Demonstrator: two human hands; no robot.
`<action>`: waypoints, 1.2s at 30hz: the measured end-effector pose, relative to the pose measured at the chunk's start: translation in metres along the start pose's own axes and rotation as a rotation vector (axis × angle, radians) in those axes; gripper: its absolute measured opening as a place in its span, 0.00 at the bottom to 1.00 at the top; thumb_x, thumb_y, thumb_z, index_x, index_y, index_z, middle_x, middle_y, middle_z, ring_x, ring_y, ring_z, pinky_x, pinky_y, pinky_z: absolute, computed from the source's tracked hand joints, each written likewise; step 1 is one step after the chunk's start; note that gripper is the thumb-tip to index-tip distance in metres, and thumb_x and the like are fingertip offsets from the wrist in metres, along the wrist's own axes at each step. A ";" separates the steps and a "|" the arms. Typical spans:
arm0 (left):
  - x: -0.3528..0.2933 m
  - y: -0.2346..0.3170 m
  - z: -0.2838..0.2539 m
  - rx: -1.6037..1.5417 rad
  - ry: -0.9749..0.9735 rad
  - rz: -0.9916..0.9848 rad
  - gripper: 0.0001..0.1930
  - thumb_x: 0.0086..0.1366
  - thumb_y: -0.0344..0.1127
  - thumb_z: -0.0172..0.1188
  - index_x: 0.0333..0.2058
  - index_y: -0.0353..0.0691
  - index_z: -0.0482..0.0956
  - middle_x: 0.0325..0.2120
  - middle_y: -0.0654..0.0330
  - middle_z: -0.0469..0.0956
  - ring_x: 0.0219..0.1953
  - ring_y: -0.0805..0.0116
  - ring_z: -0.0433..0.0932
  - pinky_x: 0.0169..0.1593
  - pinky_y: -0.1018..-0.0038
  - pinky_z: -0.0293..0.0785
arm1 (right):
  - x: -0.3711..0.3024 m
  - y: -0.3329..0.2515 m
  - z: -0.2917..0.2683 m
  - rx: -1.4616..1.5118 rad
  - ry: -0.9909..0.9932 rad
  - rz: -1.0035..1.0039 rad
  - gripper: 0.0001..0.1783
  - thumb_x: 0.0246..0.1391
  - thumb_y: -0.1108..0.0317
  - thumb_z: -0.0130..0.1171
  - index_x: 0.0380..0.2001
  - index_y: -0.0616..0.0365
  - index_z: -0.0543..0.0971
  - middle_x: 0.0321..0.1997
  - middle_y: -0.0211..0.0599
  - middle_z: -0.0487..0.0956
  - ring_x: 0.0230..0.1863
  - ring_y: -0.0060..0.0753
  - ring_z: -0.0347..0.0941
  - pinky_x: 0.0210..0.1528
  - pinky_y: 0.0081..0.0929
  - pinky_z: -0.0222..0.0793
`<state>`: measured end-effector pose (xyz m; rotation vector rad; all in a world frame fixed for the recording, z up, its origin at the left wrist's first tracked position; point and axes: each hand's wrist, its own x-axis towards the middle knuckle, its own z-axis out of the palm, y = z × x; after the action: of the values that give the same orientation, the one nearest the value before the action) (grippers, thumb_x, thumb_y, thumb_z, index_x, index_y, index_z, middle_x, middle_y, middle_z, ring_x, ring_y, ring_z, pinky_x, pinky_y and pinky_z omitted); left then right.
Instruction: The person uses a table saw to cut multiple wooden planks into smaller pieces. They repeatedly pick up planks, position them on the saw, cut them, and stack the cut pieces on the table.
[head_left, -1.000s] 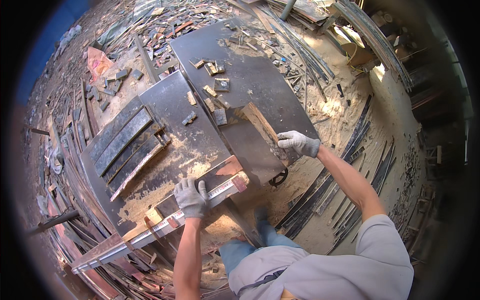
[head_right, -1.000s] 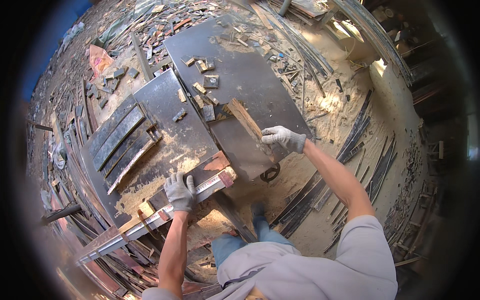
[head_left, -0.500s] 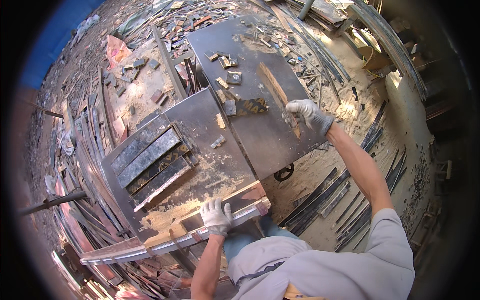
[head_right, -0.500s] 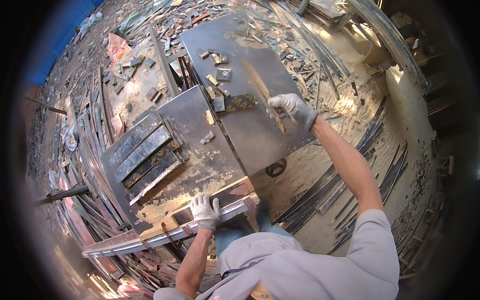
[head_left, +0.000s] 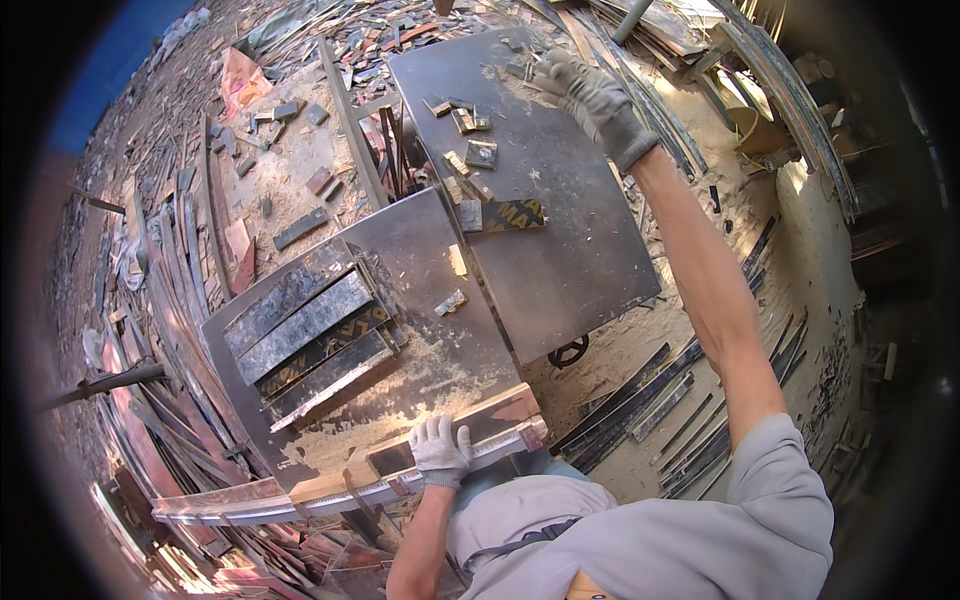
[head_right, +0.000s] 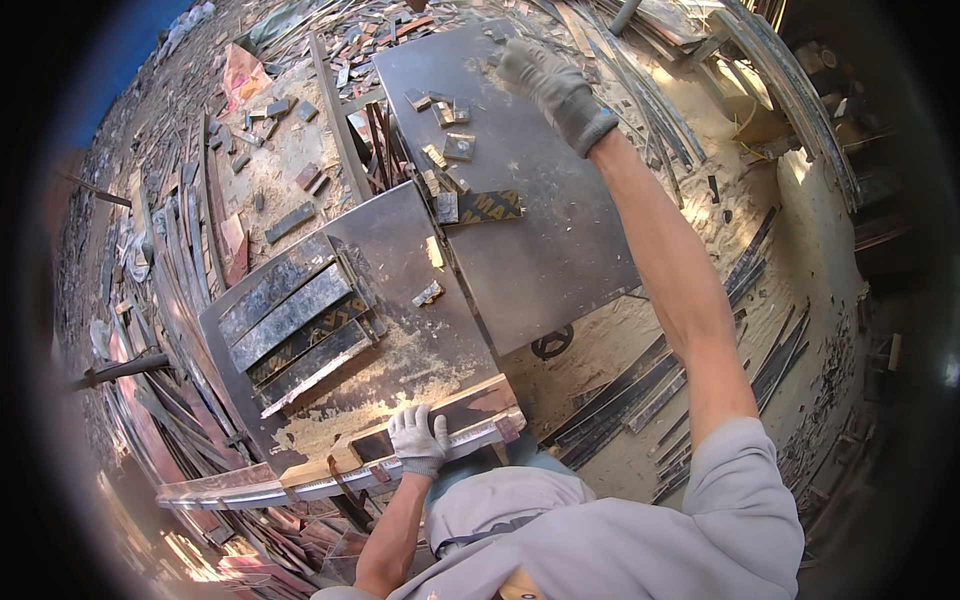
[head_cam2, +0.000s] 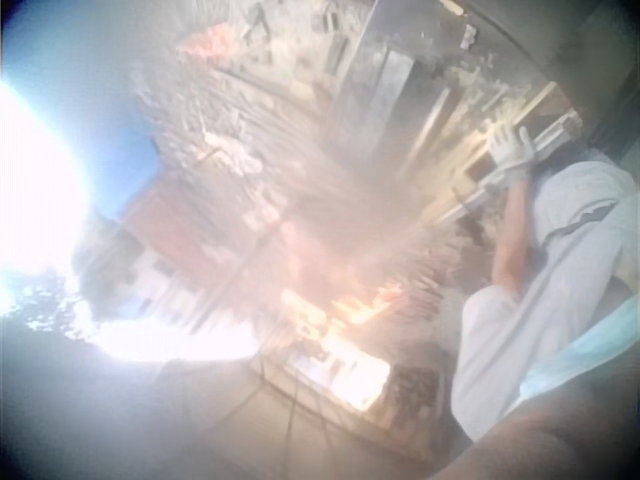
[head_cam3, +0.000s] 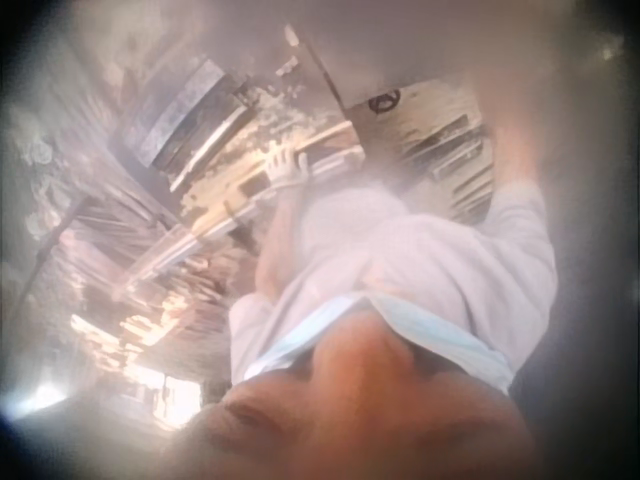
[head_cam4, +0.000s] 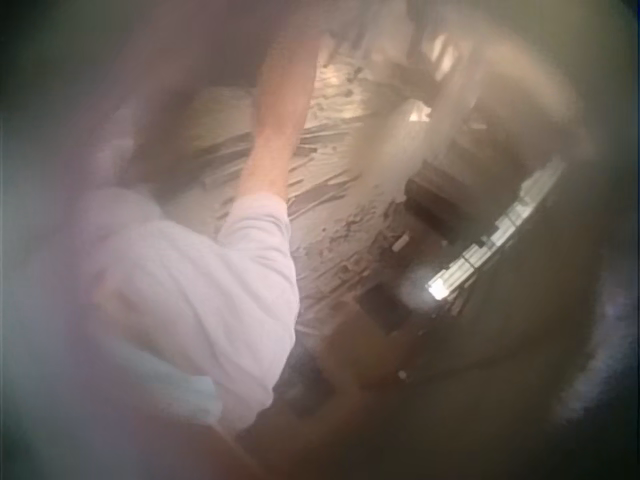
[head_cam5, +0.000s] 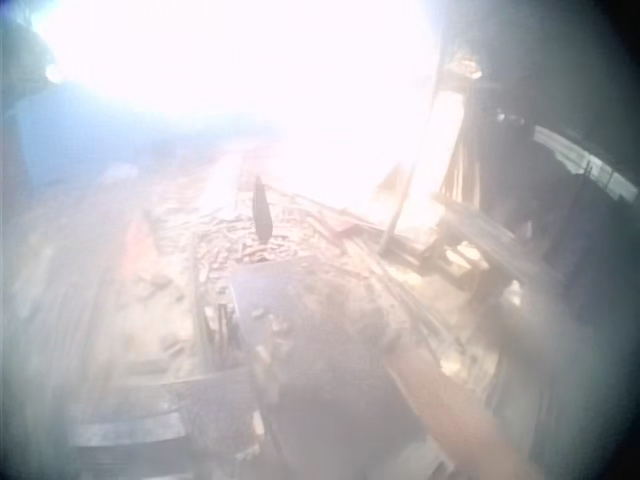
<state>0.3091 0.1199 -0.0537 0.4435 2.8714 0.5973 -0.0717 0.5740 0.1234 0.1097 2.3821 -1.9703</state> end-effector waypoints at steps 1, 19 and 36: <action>0.001 0.001 -0.001 -0.003 0.038 0.029 0.20 0.68 0.48 0.64 0.53 0.42 0.80 0.47 0.51 0.80 0.53 0.46 0.78 0.63 0.47 0.67 | 0.002 0.013 0.006 -0.289 0.040 -0.080 0.54 0.60 0.40 0.75 0.75 0.66 0.66 0.78 0.58 0.70 0.77 0.53 0.69 0.81 0.46 0.65; 0.008 -0.003 -0.005 0.029 0.024 0.029 0.21 0.67 0.47 0.65 0.54 0.41 0.80 0.49 0.51 0.80 0.56 0.46 0.76 0.67 0.47 0.65 | -0.053 0.126 -0.010 -1.399 -0.475 0.147 0.12 0.60 0.73 0.63 0.46 0.59 0.84 0.45 0.55 0.88 0.53 0.58 0.86 0.55 0.51 0.81; 0.007 -0.005 0.002 0.047 -0.005 0.009 0.22 0.70 0.50 0.63 0.54 0.41 0.81 0.49 0.49 0.80 0.55 0.46 0.77 0.66 0.47 0.65 | -0.125 0.124 0.016 -0.160 -0.139 0.545 0.14 0.74 0.67 0.57 0.52 0.62 0.85 0.34 0.33 0.86 0.26 0.20 0.81 0.32 0.25 0.81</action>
<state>0.3019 0.1187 -0.0578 0.4645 2.8853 0.5309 0.0636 0.5784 0.0094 0.5323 2.1138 -1.4838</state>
